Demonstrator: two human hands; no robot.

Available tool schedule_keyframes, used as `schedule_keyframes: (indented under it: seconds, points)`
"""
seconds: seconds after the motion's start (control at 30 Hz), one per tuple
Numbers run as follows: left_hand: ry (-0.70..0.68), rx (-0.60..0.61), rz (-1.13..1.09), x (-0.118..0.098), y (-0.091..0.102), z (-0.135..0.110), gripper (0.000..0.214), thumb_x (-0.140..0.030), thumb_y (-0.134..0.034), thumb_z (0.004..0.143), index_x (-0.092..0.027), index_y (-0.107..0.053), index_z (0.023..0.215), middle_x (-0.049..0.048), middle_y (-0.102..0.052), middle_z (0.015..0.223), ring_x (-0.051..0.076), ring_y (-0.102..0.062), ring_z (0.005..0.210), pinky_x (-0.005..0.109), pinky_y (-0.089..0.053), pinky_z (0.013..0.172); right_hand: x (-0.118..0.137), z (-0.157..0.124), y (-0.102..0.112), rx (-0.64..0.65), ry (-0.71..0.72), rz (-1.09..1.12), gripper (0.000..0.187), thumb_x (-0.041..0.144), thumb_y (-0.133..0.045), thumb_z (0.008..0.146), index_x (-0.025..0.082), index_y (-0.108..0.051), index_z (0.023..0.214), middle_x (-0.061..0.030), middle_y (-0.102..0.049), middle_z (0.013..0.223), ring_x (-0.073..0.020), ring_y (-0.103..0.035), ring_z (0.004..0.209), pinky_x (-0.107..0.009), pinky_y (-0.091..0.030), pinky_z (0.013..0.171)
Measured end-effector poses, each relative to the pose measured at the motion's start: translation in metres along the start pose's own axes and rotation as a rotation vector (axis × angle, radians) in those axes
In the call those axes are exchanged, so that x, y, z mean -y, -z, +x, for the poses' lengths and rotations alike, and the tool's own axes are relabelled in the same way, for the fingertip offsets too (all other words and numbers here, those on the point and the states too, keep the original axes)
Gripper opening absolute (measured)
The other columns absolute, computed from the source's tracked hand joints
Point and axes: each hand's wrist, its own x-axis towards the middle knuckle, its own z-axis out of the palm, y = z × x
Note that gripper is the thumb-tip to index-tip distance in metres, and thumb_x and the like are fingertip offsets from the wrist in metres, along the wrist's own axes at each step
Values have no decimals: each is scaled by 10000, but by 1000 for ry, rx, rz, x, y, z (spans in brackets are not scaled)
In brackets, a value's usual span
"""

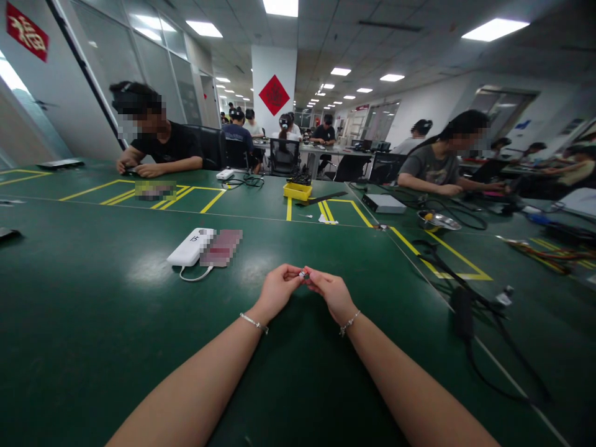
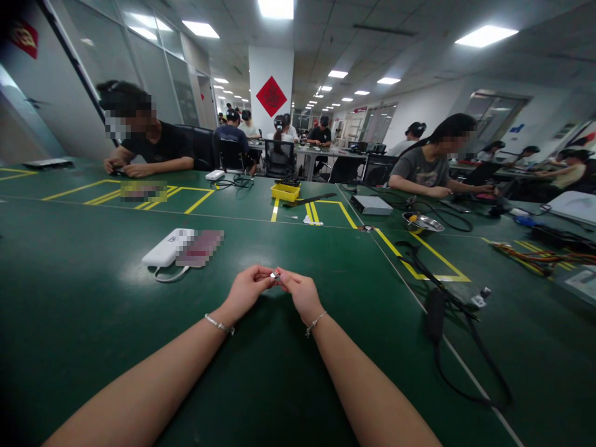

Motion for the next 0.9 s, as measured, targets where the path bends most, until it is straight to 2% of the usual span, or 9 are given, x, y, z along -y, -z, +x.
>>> schedule_keyframes:
  seconds: [0.33, 0.5, 0.7, 0.9]
  points:
    - [48, -11, 61, 0, -2, 6, 116, -101, -580, 613, -142, -556, 719, 17, -645, 664, 128, -605, 641, 253, -468, 645, -3, 5, 5, 33, 20, -79, 345, 360, -555, 654, 179, -605, 943, -78, -592, 1007, -188, -557, 858, -320, -446, 724]
    - [86, -18, 60, 3, -2, 16, 100, -122, -557, 636, -140, -531, 730, 12, -633, 638, 127, -605, 632, 242, -472, 616, 1, 10, 6, 59, 69, -174, 351, 330, -516, 683, 210, -564, 1009, -54, -554, 1079, -186, -549, 885, -316, -466, 705]
    - [57, -11, 125, 9, -3, 25, 98, -195, -546, 661, -146, -538, 746, 15, -632, 669, 130, -603, 647, 252, -477, 619, 3, 19, 12, 83, 53, -184, 354, 257, -492, 698, 216, -535, 1047, -39, -541, 1098, -182, -533, 931, -318, -459, 751]
    - [90, -39, 194, 6, -9, 28, 80, -165, -539, 651, -149, -536, 729, 9, -634, 664, 134, -606, 655, 259, -474, 631, 3, 21, 16, 58, 100, -257, 316, 222, -462, 706, 222, -567, 1004, -22, -563, 1066, -181, -535, 934, -338, -446, 790]
